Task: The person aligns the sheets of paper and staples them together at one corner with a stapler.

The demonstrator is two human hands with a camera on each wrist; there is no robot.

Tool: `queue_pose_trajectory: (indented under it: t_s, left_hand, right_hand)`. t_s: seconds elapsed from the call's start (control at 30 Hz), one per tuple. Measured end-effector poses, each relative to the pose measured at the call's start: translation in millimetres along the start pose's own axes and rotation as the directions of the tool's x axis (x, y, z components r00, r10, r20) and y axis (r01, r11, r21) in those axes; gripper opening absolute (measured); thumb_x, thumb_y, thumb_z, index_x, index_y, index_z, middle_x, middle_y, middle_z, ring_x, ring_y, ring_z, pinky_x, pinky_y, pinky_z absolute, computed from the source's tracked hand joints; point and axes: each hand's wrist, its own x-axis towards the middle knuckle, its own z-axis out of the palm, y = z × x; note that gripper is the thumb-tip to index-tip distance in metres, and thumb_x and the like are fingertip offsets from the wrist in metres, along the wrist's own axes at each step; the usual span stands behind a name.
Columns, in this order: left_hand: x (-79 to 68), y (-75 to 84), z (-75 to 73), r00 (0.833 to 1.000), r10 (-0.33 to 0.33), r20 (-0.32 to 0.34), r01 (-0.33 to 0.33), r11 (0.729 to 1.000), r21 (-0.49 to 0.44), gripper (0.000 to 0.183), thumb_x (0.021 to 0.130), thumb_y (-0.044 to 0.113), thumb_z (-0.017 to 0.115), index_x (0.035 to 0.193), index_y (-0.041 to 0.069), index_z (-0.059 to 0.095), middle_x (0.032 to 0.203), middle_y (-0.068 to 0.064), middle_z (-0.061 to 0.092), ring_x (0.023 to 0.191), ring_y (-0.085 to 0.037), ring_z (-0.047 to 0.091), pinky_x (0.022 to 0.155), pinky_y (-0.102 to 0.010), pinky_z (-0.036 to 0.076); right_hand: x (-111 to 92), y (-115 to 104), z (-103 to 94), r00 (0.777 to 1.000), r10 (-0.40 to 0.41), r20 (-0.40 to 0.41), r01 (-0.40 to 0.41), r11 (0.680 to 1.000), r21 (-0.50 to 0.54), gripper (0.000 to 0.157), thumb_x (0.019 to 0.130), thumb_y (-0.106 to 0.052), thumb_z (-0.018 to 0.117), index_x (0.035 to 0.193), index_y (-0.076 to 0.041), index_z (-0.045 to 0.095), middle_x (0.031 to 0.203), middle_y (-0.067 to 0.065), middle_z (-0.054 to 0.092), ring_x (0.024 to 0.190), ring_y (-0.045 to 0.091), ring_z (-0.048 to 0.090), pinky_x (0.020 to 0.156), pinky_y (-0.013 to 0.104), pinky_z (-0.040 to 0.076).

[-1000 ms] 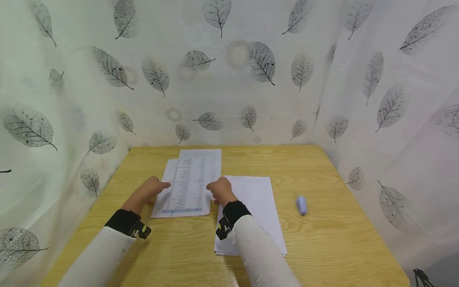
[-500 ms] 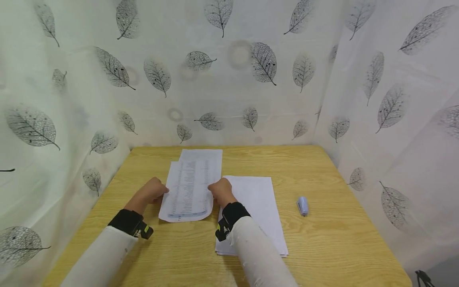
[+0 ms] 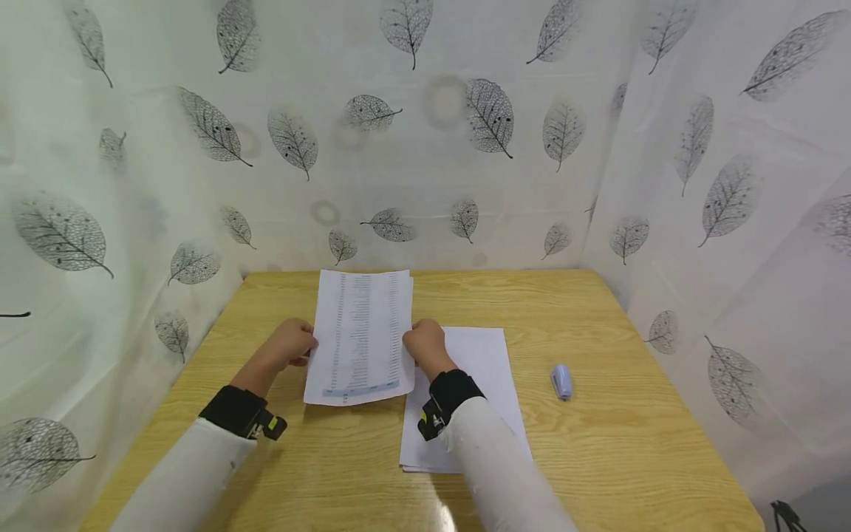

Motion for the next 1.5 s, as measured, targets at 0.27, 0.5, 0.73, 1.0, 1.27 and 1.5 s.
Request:
queue_pose_trajectory:
  t_s: [0.27,0.5,0.73,1.0,1.27,1.5]
  left_hand:
    - [-11.9,22.6,9.0,0.992,0.118,0.035,-0.118,0.993,-0.018,0.029,0.095,0.005,0.059,0.122,-0.007,0.059,0.109,-0.02,0.065,0.089,-0.029,0.066,0.068,-0.035,0.059]
    - [-25.4,44.7,27.9,0.981,0.184,0.07,-0.181,0.983,-0.038,0.029,0.095,0.008,0.064,0.121,-0.003,0.057,0.106,-0.019,0.065,0.086,-0.029,0.067,0.069,-0.035,0.061]
    - [-44.0,61.4,53.0,0.958,0.259,0.123,-0.25,0.965,-0.081,0.029,0.093,0.005,0.065,0.118,-0.004,0.056,0.098,-0.018,0.071,0.077,-0.025,0.072,0.063,-0.035,0.06]
    - [-54.4,67.3,83.8,0.938,0.277,0.208,-0.273,0.961,-0.045,0.024,0.091,0.005,0.067,0.111,-0.003,0.058,0.087,-0.014,0.072,0.07,-0.026,0.073,0.059,-0.035,0.059]
    - [-58.0,70.0,111.6,0.938,0.232,0.256,-0.259,0.963,0.076,0.016,0.089,0.003,0.069,0.1,0.0,0.057,0.085,-0.012,0.065,0.067,-0.023,0.068,0.056,-0.033,0.055]
    - [-54.3,62.5,132.8,0.934,0.206,0.294,-0.257,0.955,0.147,0.015,0.09,0.005,0.073,0.092,0.002,0.058,0.081,-0.011,0.064,0.066,-0.021,0.067,0.057,-0.032,0.055]
  right_hand:
    - [-13.4,6.8,-49.5,0.998,-0.061,-0.008,0.061,0.998,-0.019,0.035,0.098,-0.013,0.058,0.129,0.003,0.063,0.109,0.018,0.066,0.084,0.025,0.065,0.066,0.036,0.06]
    - [-30.3,20.2,-93.1,0.995,-0.101,0.011,0.102,0.994,-0.044,0.029,0.098,-0.012,0.059,0.121,0.005,0.063,0.102,0.017,0.065,0.077,0.023,0.063,0.058,0.028,0.057]
    - [-39.0,41.1,-122.8,0.996,-0.082,0.027,0.084,0.991,-0.105,0.026,0.098,-0.011,0.062,0.119,0.005,0.061,0.101,0.017,0.065,0.076,0.023,0.064,0.061,0.03,0.058]
    - [-48.3,65.9,-143.8,0.997,-0.037,0.067,0.05,0.981,-0.189,0.022,0.096,-0.006,0.063,0.113,0.008,0.063,0.094,0.016,0.064,0.072,0.023,0.064,0.058,0.03,0.057]
    - [-56.7,86.5,-152.6,0.995,0.004,0.1,0.023,0.962,-0.271,0.01,0.094,-0.004,0.064,0.098,0.004,0.064,0.084,0.013,0.064,0.068,0.022,0.064,0.059,0.032,0.057]
    - [-55.1,104.5,-152.0,0.993,0.07,0.098,-0.032,0.937,-0.347,0.007,0.092,-0.005,0.067,0.091,0.0,0.063,0.082,0.012,0.065,0.068,0.022,0.065,0.058,0.032,0.056]
